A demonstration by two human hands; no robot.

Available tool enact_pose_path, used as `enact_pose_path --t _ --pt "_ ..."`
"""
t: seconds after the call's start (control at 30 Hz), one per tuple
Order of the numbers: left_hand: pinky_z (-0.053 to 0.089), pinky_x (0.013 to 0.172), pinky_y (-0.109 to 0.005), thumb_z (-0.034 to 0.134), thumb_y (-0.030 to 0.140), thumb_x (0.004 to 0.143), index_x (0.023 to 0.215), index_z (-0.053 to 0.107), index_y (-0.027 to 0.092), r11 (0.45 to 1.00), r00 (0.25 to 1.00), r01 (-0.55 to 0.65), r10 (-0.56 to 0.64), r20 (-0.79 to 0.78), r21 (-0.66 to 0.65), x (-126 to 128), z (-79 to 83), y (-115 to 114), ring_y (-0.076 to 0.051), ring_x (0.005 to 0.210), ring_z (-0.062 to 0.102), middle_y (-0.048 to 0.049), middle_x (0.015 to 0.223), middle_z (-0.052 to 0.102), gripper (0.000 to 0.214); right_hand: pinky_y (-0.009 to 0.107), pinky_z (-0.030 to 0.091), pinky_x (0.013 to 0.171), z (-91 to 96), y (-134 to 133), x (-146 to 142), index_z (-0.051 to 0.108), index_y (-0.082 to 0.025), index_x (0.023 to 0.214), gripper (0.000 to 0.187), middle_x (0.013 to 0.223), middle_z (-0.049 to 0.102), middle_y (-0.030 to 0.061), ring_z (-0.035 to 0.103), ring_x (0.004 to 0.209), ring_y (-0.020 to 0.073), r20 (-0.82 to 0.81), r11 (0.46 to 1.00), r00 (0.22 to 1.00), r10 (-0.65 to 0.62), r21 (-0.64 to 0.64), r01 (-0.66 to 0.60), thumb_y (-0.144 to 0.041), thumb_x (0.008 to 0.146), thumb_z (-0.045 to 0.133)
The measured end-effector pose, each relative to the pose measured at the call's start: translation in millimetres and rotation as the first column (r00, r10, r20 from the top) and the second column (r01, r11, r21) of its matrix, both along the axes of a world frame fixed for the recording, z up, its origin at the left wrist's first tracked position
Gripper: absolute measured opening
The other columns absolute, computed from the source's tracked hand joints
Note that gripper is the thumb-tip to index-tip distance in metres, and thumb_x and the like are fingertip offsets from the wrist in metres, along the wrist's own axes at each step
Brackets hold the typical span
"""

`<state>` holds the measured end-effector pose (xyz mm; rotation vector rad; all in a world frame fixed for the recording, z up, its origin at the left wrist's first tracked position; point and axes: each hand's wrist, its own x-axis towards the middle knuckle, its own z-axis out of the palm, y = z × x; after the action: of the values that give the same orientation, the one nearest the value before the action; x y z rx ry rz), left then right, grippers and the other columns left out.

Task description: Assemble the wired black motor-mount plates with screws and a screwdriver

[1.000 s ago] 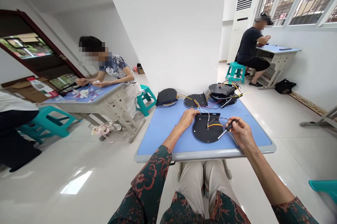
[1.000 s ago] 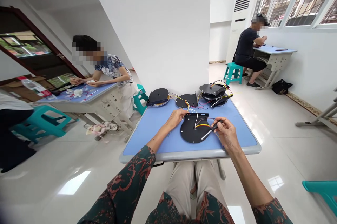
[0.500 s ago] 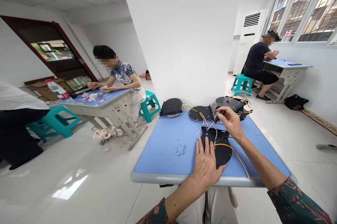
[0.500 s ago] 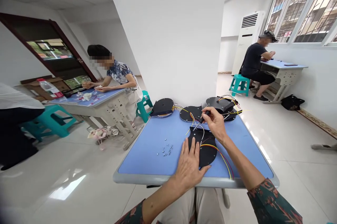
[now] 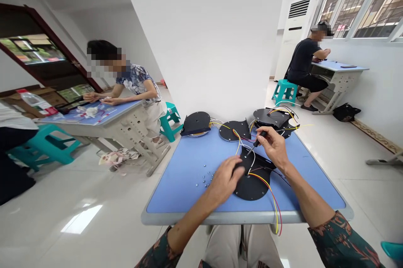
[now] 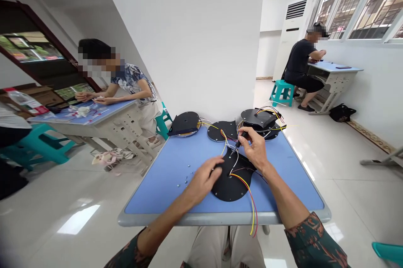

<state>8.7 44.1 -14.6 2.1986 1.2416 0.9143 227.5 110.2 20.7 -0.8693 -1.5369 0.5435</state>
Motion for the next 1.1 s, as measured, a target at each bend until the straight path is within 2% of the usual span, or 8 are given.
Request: enact_pose_path --t 0.1,0.23,0.37,0.47,0.57,0.73,0.97,1.1 --pt "0.056 0.1 -0.039 0.049 0.017 0.097 0.114 0.063 0.02 0.977 0.956 -0.204 0.213 0.2 -0.065 23 3.2 22 -0.021 0.109 0.07 -0.0092 0.118 0.073 0.022 0.034 0.054 0.072 -0.9 -2 -3 0.068 -0.026 0.103 0.013 0.087 0.068 0.0017 0.063 0.073 0.0176 0.118 0.997 0.992 -0.038 0.076 0.03 -0.031 0.092 0.062" --pt "0.056 0.095 -0.037 0.047 0.0 0.09 0.102 0.061 0.018 0.957 0.929 -0.278 0.289 0.231 -0.082 44 -3.8 46 -0.019 0.099 0.07 -0.0076 0.104 0.073 0.026 0.033 0.054 0.073 -5.1 0 -6 0.067 -0.026 0.103 0.013 0.087 0.069 0.0027 0.065 0.073 0.018 0.221 0.987 0.973 -0.067 0.158 0.032 -0.027 0.094 0.057" --pt "0.054 0.097 -0.039 0.047 -0.001 0.089 0.103 0.061 0.018 0.952 0.938 -0.305 0.304 0.164 -0.02 46 -15.8 48 -0.02 0.101 0.067 -0.0074 0.104 0.071 0.027 0.033 0.054 0.072 -8.7 1 -7 0.064 -0.023 0.106 0.014 0.088 0.069 0.0036 0.065 0.074 0.0178 0.28 0.975 0.957 -0.076 0.22 0.013 -0.026 0.097 0.054" --pt "0.052 0.099 -0.041 0.05 -0.002 0.087 0.105 0.062 0.019 0.955 0.952 -0.295 0.291 0.094 0.026 44 -19.4 43 -0.022 0.105 0.065 -0.0079 0.109 0.069 0.029 0.032 0.054 0.073 -9.2 0 -7 0.063 -0.023 0.109 0.015 0.09 0.068 0.0041 0.065 0.077 0.018 0.314 0.965 0.945 -0.094 0.263 0.008 -0.023 0.098 0.052" --pt "0.053 0.098 -0.039 0.05 -0.002 0.088 0.107 0.062 0.019 0.97 0.969 -0.242 0.241 0.046 0.018 44 -18.4 42 -0.022 0.103 0.065 -0.0083 0.109 0.068 0.031 0.032 0.054 0.075 -8.2 0 -6 0.062 -0.024 0.113 0.018 0.091 0.068 0.0042 0.065 0.081 0.0184 0.35 0.958 0.932 -0.098 0.288 -0.007 -0.02 0.099 0.052" --pt "0.053 0.1 -0.037 0.051 -0.003 0.087 0.108 0.063 0.019 0.984 0.983 -0.177 0.177 0.044 -0.001 44 -14.7 44 -0.021 0.105 0.065 -0.0074 0.11 0.067 0.033 0.033 0.054 0.079 -4.7 2 -2 0.059 -0.024 0.122 0.026 0.095 0.067 0.005 0.065 0.087 0.019 0.432 0.948 0.9 -0.051 0.306 -0.093 -0.015 0.1 0.048" --pt "0.052 0.099 -0.036 0.05 -0.005 0.086 0.107 0.064 0.019 0.991 0.989 -0.132 0.13 0.071 0.012 44 -9.9 42 -0.022 0.108 0.064 -0.0069 0.111 0.067 0.034 0.033 0.052 0.08 1.3 -1 -3 0.056 -0.025 0.128 0.037 0.099 0.064 0.0052 0.063 0.089 0.0182 0.485 0.947 0.868 0.112 0.213 -0.241 -0.008 0.098 0.042" --pt "0.052 0.099 -0.037 0.05 -0.005 0.086 0.107 0.065 0.019 0.994 0.992 -0.11 0.109 0.055 0.008 45 -7.7 42 -0.022 0.109 0.064 -0.007 0.112 0.068 0.035 0.032 0.052 0.078 0.7 0 -2 0.056 -0.024 0.129 0.042 0.097 0.064 0.0038 0.062 0.085 0.0171 0.452 0.964 0.886 0.107 0.172 -0.204 -0.005 0.094 0.043"
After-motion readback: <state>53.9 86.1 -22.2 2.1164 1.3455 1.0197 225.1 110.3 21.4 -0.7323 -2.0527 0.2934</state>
